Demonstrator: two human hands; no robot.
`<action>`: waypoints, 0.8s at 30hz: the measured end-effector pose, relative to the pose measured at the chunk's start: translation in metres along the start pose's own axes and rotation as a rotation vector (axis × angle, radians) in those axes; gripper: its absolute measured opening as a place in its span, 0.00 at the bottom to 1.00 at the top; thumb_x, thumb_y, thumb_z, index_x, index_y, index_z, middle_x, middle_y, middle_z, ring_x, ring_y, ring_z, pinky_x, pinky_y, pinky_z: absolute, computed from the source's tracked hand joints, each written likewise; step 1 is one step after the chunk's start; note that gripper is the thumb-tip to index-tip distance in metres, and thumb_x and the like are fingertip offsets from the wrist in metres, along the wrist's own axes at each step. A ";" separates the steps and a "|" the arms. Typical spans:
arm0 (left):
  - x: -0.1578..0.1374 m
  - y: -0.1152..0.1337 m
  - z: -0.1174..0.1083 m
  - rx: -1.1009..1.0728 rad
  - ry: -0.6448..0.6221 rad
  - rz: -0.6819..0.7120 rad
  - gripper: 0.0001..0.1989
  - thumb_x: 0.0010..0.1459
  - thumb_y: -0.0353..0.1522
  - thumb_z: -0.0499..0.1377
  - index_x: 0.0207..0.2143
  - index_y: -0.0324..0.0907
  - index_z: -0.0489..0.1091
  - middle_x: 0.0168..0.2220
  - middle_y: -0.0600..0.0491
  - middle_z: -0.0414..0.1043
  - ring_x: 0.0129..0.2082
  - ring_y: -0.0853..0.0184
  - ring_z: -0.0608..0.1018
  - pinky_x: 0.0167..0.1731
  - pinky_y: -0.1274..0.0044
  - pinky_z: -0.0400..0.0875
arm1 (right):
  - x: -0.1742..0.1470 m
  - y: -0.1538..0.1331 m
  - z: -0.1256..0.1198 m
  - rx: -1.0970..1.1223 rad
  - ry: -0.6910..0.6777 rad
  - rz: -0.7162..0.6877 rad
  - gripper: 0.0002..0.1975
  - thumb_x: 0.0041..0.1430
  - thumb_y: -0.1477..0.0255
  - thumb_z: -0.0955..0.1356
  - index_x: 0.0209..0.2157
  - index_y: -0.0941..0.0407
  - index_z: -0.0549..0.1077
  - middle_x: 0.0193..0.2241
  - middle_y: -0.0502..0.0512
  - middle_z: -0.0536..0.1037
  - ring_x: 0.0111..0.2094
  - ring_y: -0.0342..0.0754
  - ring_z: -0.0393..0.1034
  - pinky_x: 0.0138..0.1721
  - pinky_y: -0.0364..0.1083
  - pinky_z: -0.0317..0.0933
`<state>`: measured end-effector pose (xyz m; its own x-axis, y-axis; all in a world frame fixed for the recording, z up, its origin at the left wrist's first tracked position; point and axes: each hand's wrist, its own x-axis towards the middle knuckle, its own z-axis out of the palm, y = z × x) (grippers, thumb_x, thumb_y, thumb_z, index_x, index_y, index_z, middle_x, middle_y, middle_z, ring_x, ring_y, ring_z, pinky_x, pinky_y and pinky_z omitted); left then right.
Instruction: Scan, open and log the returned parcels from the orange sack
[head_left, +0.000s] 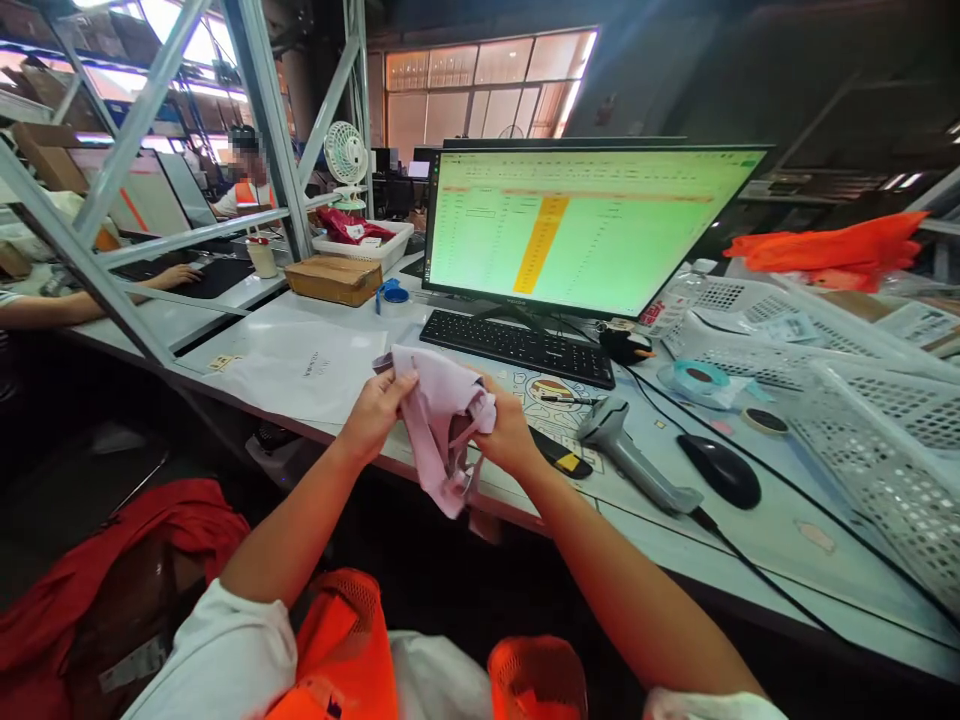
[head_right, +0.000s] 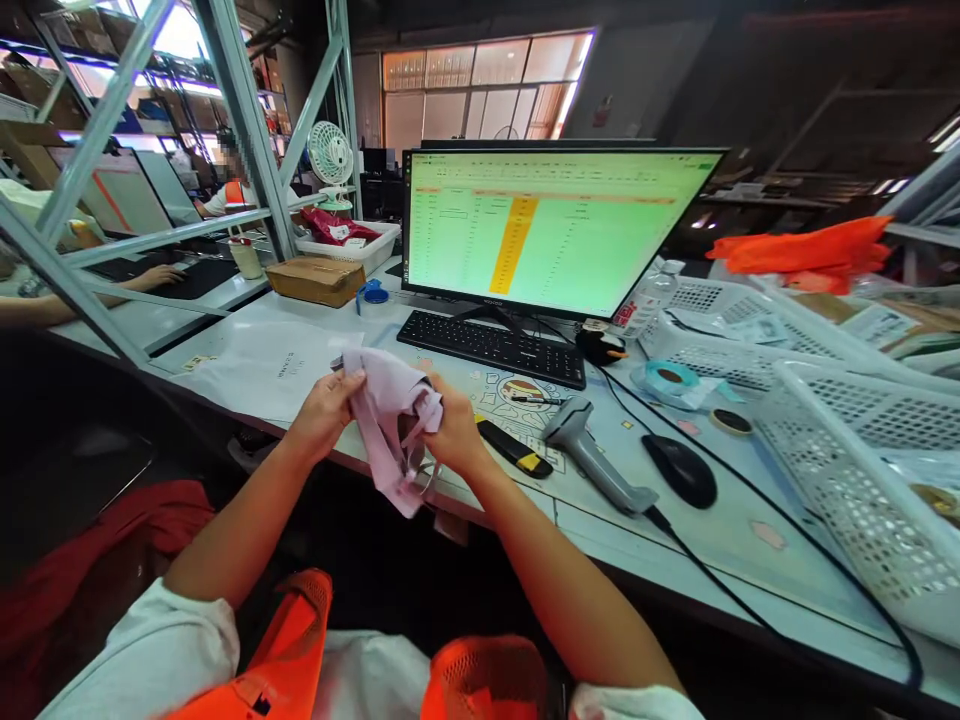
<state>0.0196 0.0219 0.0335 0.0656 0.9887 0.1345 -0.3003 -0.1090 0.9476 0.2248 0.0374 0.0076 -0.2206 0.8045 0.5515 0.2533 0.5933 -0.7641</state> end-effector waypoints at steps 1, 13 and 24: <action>-0.002 0.001 -0.006 0.107 0.023 0.067 0.26 0.54 0.54 0.71 0.36 0.40 0.73 0.30 0.52 0.77 0.32 0.62 0.81 0.36 0.73 0.77 | 0.000 -0.002 -0.004 0.036 0.057 0.056 0.21 0.48 0.69 0.75 0.46 0.54 0.77 0.42 0.55 0.82 0.42 0.54 0.77 0.49 0.53 0.72; -0.005 -0.037 0.019 0.121 -0.144 0.249 0.68 0.45 0.47 0.80 0.76 0.53 0.38 0.75 0.38 0.50 0.73 0.48 0.61 0.71 0.58 0.59 | -0.016 -0.031 -0.005 0.582 0.299 0.463 0.24 0.40 0.64 0.79 0.41 0.50 0.76 0.31 0.47 0.78 0.31 0.49 0.73 0.35 0.48 0.72; -0.006 -0.034 0.010 -0.026 0.274 0.330 0.57 0.51 0.44 0.77 0.72 0.50 0.45 0.72 0.41 0.56 0.71 0.54 0.65 0.71 0.64 0.62 | -0.046 -0.021 -0.018 0.266 0.020 0.466 0.40 0.54 0.52 0.79 0.64 0.49 0.67 0.57 0.59 0.76 0.54 0.55 0.74 0.54 0.54 0.73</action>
<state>0.0387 0.0183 0.0028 -0.2926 0.8922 0.3440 -0.2865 -0.4250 0.8586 0.2468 -0.0114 0.0048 -0.1233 0.9827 0.1383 0.0725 0.1479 -0.9863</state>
